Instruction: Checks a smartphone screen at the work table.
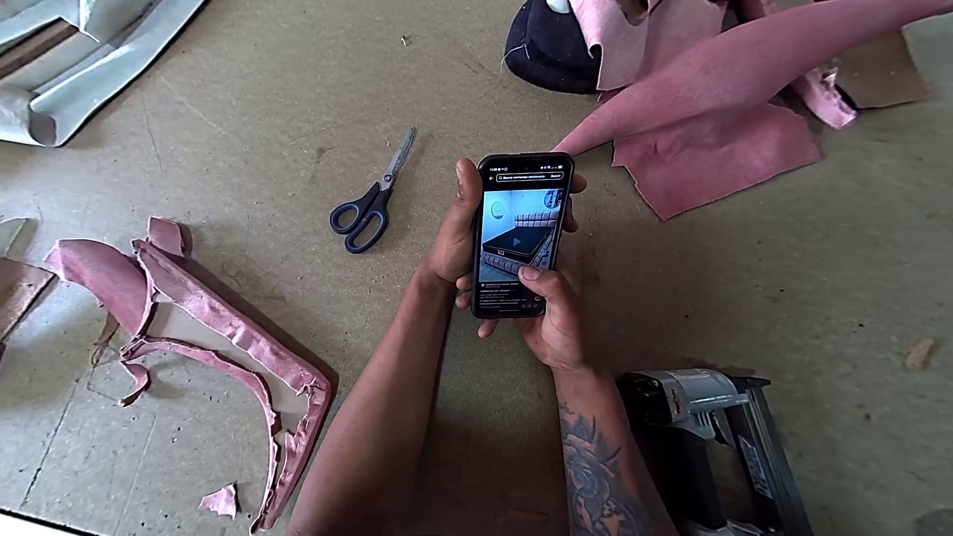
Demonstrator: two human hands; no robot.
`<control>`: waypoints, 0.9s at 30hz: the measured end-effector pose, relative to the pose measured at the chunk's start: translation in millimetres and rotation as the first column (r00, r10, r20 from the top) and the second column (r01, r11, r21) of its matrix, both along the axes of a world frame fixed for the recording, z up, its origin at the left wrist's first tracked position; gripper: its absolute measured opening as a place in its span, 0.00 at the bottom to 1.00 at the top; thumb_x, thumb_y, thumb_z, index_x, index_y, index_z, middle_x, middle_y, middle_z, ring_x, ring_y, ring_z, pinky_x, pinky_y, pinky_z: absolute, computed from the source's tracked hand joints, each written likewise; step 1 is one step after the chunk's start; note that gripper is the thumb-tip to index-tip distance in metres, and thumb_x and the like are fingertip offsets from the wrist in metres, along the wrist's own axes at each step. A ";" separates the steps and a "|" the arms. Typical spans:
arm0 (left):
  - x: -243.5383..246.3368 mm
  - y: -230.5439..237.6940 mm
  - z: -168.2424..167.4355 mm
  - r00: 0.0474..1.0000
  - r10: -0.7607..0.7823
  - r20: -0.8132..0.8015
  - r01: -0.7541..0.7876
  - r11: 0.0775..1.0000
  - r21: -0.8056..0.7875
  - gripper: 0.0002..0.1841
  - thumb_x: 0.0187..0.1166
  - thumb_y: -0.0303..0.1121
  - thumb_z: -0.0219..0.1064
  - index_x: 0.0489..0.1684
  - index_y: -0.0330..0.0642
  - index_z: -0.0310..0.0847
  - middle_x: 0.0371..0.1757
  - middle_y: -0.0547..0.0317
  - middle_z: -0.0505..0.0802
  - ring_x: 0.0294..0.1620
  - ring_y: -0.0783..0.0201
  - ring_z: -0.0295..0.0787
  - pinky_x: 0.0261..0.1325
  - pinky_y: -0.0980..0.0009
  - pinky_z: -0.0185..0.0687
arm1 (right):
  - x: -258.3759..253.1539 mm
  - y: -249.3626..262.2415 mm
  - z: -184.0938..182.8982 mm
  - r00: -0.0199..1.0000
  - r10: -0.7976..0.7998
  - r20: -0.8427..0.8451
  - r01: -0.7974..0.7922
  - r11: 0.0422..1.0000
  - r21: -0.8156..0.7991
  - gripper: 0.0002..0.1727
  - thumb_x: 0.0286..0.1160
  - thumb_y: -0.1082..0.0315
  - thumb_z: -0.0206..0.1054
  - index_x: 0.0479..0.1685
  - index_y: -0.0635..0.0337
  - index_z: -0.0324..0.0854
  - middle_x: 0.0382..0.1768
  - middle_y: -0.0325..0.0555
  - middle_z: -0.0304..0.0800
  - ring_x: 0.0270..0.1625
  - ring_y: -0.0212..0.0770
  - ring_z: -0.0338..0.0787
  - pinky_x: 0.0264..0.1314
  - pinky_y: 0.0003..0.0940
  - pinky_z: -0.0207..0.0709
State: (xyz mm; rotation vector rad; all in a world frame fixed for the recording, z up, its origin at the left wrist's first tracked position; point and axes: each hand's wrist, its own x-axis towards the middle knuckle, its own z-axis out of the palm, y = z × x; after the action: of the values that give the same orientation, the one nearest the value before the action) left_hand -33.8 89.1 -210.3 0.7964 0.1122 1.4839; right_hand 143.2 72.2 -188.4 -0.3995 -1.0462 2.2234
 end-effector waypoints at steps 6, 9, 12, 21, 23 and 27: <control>5.9 -5.4 17.8 0.989 0.076 -0.126 -0.086 0.994 -0.073 0.62 0.62 0.88 0.46 0.77 0.35 0.73 0.58 0.42 0.89 0.55 0.52 0.88 0.63 0.54 0.86 | -2.4 -1.1 -3.2 1.000 0.002 -0.018 -0.002 0.999 0.034 0.23 0.87 0.61 0.54 0.77 0.59 0.62 0.58 0.75 0.85 0.48 0.68 0.95 0.28 0.53 0.92; 6.3 -5.6 18.4 0.987 0.083 -0.137 -0.093 0.993 -0.072 0.61 0.62 0.88 0.46 0.77 0.35 0.73 0.57 0.42 0.89 0.54 0.53 0.88 0.62 0.55 0.86 | -2.3 -1.5 -3.1 1.000 -0.002 -0.013 0.002 0.999 0.049 0.23 0.87 0.61 0.53 0.76 0.60 0.63 0.58 0.75 0.86 0.47 0.67 0.96 0.27 0.53 0.92; 6.6 -4.9 19.0 0.988 0.085 -0.132 -0.096 0.992 -0.082 0.61 0.61 0.88 0.47 0.76 0.35 0.73 0.57 0.41 0.90 0.55 0.52 0.89 0.62 0.53 0.86 | -2.1 -1.4 -0.3 1.000 0.004 0.006 -0.005 0.998 0.056 0.24 0.88 0.60 0.54 0.79 0.58 0.61 0.58 0.73 0.86 0.48 0.67 0.95 0.28 0.54 0.93; 7.2 -8.1 18.9 0.994 0.097 -0.055 -0.100 0.993 -0.059 0.53 0.69 0.82 0.51 0.75 0.40 0.76 0.60 0.44 0.91 0.57 0.54 0.91 0.62 0.56 0.88 | -3.2 -2.8 2.8 0.998 -0.024 0.052 0.020 0.997 0.068 0.21 0.90 0.62 0.50 0.78 0.58 0.63 0.56 0.73 0.87 0.46 0.66 0.96 0.27 0.52 0.92; 7.0 -11.8 21.2 0.993 0.115 0.003 -0.115 0.992 -0.042 0.43 0.76 0.75 0.53 0.72 0.47 0.80 0.60 0.51 0.94 0.59 0.61 0.93 0.64 0.60 0.90 | -3.8 -2.6 3.2 0.998 -0.027 0.054 0.023 0.998 0.060 0.21 0.92 0.61 0.49 0.78 0.58 0.63 0.56 0.73 0.87 0.46 0.66 0.96 0.26 0.52 0.92; 6.5 -12.4 20.9 0.994 0.108 0.022 -0.107 0.994 -0.034 0.41 0.78 0.74 0.53 0.71 0.47 0.81 0.59 0.52 0.94 0.57 0.62 0.94 0.63 0.60 0.90 | -2.1 0.0 -3.9 1.000 0.019 -0.017 -0.018 0.999 0.033 0.25 0.89 0.55 0.50 0.79 0.57 0.63 0.59 0.74 0.86 0.49 0.66 0.95 0.28 0.51 0.92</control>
State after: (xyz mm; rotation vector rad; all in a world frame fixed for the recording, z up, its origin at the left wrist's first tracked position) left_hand -27.3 76.6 -189.4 0.7562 0.1630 1.5886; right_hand 141.1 72.1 -192.3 -0.3568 -1.0801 2.2187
